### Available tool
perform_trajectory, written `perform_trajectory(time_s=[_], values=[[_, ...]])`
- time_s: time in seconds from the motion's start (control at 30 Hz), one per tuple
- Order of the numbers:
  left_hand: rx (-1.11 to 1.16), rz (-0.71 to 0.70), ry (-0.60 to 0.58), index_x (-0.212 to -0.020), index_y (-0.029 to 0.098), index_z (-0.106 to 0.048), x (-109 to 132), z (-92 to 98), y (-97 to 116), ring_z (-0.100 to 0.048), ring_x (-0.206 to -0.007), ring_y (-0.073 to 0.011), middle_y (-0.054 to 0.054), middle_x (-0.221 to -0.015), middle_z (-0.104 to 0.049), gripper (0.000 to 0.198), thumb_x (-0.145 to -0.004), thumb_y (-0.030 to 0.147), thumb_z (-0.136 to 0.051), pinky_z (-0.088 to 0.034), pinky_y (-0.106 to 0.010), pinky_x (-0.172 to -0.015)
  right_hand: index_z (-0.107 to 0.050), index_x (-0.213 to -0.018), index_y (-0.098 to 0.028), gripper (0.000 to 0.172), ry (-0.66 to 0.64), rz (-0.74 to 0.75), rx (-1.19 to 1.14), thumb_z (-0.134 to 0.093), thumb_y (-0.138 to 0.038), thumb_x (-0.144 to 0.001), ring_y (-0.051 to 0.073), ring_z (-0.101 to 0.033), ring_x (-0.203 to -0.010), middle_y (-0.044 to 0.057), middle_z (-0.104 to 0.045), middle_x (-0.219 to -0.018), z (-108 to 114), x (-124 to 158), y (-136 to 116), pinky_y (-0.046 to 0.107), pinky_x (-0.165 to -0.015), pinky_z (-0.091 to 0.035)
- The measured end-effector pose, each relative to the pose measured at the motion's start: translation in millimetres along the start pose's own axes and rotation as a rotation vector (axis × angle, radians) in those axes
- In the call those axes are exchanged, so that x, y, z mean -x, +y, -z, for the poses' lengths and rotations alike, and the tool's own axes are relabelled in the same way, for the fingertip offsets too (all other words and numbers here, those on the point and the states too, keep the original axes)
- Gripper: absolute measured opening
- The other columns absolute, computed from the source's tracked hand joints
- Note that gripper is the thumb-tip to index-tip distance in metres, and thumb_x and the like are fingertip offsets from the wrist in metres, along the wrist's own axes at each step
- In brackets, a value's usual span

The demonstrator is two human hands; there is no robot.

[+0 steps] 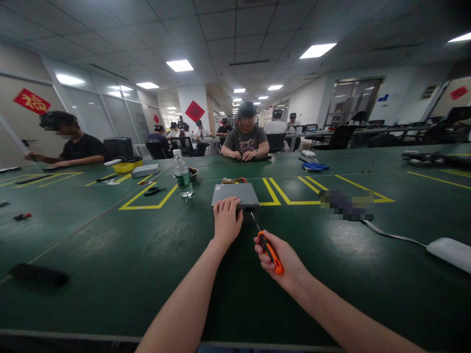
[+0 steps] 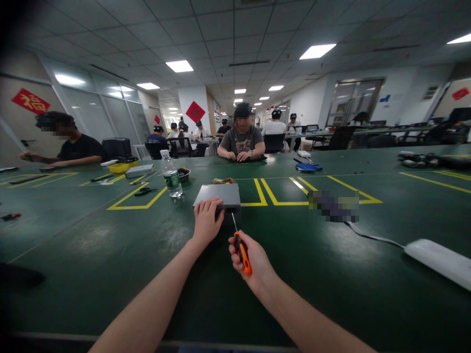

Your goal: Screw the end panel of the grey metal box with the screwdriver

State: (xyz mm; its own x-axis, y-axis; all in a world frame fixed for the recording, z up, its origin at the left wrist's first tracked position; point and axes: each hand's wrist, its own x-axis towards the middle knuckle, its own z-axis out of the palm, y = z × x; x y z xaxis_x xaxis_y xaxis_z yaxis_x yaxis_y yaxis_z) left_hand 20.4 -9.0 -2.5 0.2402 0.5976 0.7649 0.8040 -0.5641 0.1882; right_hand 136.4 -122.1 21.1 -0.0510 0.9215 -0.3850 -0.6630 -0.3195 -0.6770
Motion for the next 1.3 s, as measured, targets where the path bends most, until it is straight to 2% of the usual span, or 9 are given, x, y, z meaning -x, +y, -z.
perform_trajectory(time_s=[0.33, 0.77, 0.83, 0.9, 1.0, 1.1, 1.17, 1.23, 1.3], values=[[0.007, -0.005, -0.002, -0.109, 0.024, -0.051, 0, -1.1, -2, -0.046, -0.114, -0.0198, -0.004, -0.118, -0.057, 0.028, -0.081, 0.020, -0.050, -0.026, -0.040, -0.102, -0.054, -0.073, -0.010, 0.028, 0.015, -0.021, 0.123, -0.040, -0.027, -0.090, 0.003, -0.040, -0.035, -0.001, -0.050, -0.052, -9, -10, 7, 0.011, -0.030, -0.026], [-0.010, -0.016, 0.016, -0.111, 0.023, -0.051, 1, 1.7, 1, -0.043, -0.117, -0.0213, -0.006, -0.122, -0.053, 0.029, -0.082, 0.019, -0.047, -0.025, -0.040, -0.102, -0.053, -0.072, -0.010, 0.028, -0.001, -0.009, 0.057, -0.040, -0.026, -0.090, 0.003, -0.039, -0.034, -0.001, -0.048, -0.052, -11, -16, 8, 0.011, -0.029, -0.025], [-0.010, 0.016, 0.048, -0.110, 0.021, -0.052, 2, 7.5, 5, -0.042, -0.117, -0.0235, -0.008, -0.122, -0.052, 0.028, -0.083, 0.021, -0.046, -0.029, -0.041, -0.099, -0.053, -0.072, -0.010, 0.028, -0.013, -0.026, 0.030, -0.039, -0.026, -0.090, 0.003, -0.038, -0.035, -0.001, -0.048, -0.053, -13, -15, 7, 0.011, -0.030, -0.026], [0.020, 0.102, 0.020, -0.100, 0.020, -0.056, 4, 12.9, 9, -0.051, -0.104, -0.0233, -0.008, -0.107, -0.058, 0.020, -0.084, 0.024, -0.043, -0.036, -0.039, -0.090, -0.053, -0.072, -0.010, 0.029, -0.025, -0.041, 0.006, -0.038, -0.026, -0.091, 0.002, -0.038, -0.035, -0.001, -0.048, -0.053, -15, -14, 4, 0.010, -0.030, -0.026], [0.185, 0.273, -0.223, -0.079, 0.019, -0.059, 8, 14.4, 12, -0.058, -0.075, -0.0182, -0.004, -0.081, -0.063, 0.024, -0.086, 0.031, -0.039, -0.042, -0.032, -0.071, -0.053, -0.072, -0.009, 0.029, -0.044, -0.053, -0.017, -0.036, -0.025, -0.091, 0.002, -0.037, -0.035, 0.000, -0.048, -0.054, -17, -12, 1, 0.010, -0.030, -0.026], [0.541, 0.465, -0.559, -0.062, 0.017, -0.061, 8, 7.3, 12, -0.058, -0.066, -0.0174, -0.003, -0.063, -0.062, 0.036, -0.083, 0.039, -0.042, -0.043, -0.028, -0.063, -0.053, -0.073, -0.009, 0.030, -0.057, -0.061, -0.024, -0.035, -0.025, -0.092, 0.002, -0.038, -0.036, 0.000, -0.049, -0.054, -16, -12, 0, 0.010, -0.031, -0.026], [0.674, 0.472, -0.590, -0.074, 0.017, -0.066, 8, 1.6, 12, -0.060, -0.070, -0.0139, -0.002, -0.071, -0.066, 0.029, -0.083, 0.032, -0.042, -0.044, -0.023, -0.063, -0.054, -0.075, -0.008, 0.030, -0.052, -0.074, -0.018, -0.037, -0.027, -0.091, 0.004, -0.043, -0.039, 0.001, -0.050, -0.056, -14, -12, -1, 0.011, -0.033, -0.032], [0.998, 0.632, -0.573, -0.087, 0.015, -0.066, 7, -2.3, 11, -0.061, -0.075, -0.0126, -0.004, -0.083, -0.068, 0.022, -0.078, 0.024, -0.048, -0.045, -0.021, -0.065, -0.055, -0.078, -0.008, 0.031, -0.041, -0.084, -0.011, -0.037, -0.029, -0.092, 0.005, -0.046, -0.042, 0.002, -0.052, -0.057, -13, -12, -1, 0.012, -0.036, -0.036], [1.227, 0.800, -0.560, -0.089, 0.014, -0.066, 6, -3.3, 10, -0.062, -0.078, -0.0121, -0.006, -0.089, -0.068, 0.023, -0.075, 0.024, -0.052, -0.045, -0.019, -0.065, -0.056, -0.078, -0.008, 0.033, -0.040, -0.085, -0.012, -0.035, -0.029, -0.093, 0.004, -0.045, -0.041, 0.002, -0.052, -0.057, -13, -12, -1, 0.011, -0.036, -0.034]])
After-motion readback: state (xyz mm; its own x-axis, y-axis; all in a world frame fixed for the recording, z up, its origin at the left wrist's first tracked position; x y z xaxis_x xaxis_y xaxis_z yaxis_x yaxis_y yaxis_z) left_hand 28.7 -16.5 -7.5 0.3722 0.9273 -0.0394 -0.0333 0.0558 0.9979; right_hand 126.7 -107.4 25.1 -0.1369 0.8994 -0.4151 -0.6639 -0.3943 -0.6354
